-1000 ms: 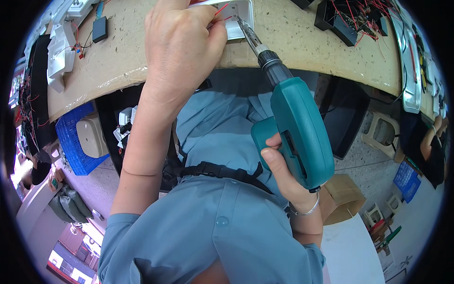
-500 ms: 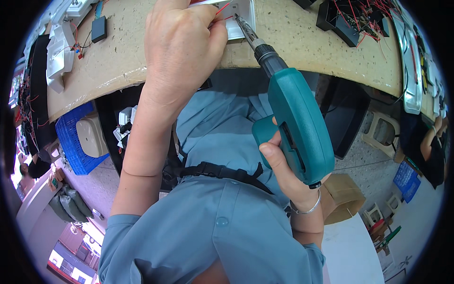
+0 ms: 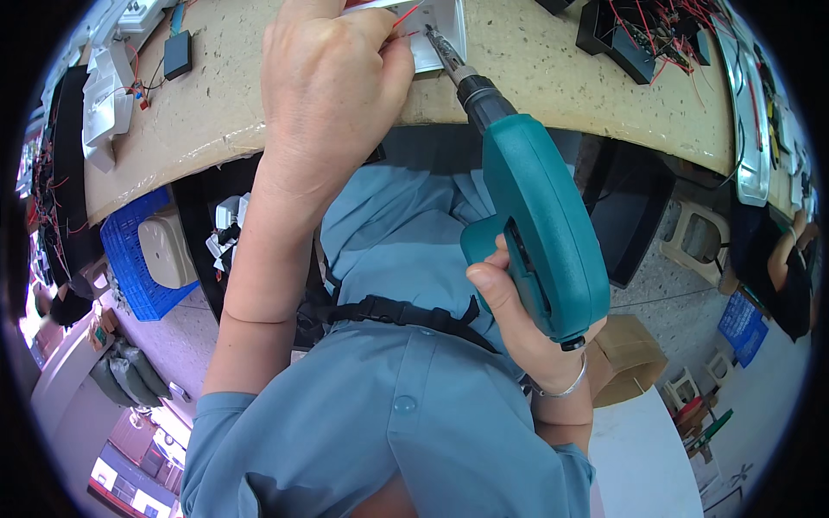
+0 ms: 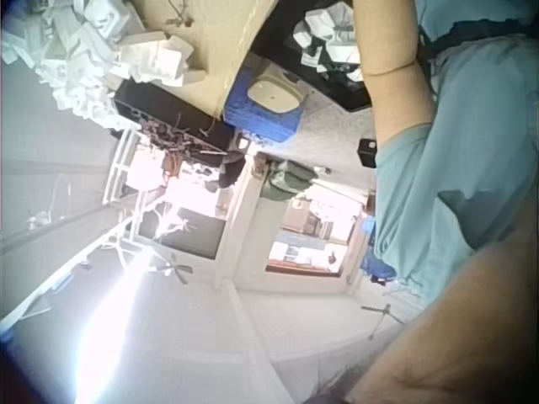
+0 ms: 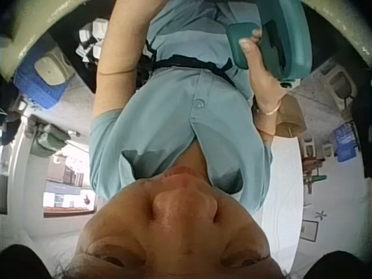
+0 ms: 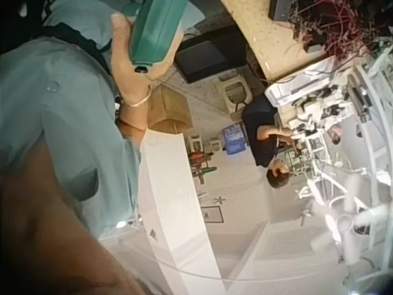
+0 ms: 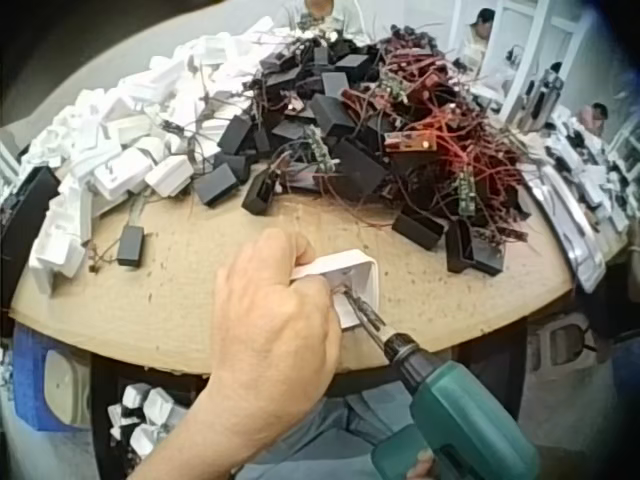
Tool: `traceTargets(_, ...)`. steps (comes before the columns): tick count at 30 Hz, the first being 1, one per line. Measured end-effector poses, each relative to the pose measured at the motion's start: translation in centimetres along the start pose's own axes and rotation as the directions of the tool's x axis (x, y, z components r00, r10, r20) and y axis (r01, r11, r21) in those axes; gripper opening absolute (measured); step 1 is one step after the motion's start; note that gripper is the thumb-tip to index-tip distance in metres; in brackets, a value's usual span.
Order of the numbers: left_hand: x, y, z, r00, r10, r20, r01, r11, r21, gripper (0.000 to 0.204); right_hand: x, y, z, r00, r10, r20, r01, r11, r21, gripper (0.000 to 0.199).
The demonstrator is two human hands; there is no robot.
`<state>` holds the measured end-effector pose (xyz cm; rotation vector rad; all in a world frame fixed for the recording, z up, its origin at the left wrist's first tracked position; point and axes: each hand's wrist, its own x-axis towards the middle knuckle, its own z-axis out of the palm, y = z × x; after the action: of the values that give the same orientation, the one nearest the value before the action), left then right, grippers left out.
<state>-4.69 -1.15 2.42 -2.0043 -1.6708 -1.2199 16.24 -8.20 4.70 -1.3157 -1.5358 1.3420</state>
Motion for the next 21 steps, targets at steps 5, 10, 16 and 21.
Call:
traceTargets(5,0.2,0.5,-0.7,0.972,-0.141,0.187,0.133,0.990,0.054,0.004,-0.1,-0.4,0.2,0.999,0.046,-0.013,-0.046,0.999,0.020,0.030)
traceTargets(10,0.2,0.5,-0.6,0.975,-0.135,0.175,0.126,0.990,0.062,0.005,0.0,-0.6,0.3,1.000,0.002,-0.014,-0.001,1.000,0.015,0.026)
traceTargets(16,0.3,0.7,-0.7,0.968,-0.166,0.187,0.162,0.986,0.035,0.006,0.0,-0.9,0.1,1.000,0.023,0.007,-0.023,0.999,-0.030,0.021)
traceTargets(21,-0.5,-0.6,1.0,0.999,-0.028,0.024,0.027,0.999,0.016,0.005,0.0,-0.8,0.0,1.000,-0.003,0.011,0.003,1.000,-0.026,0.021)
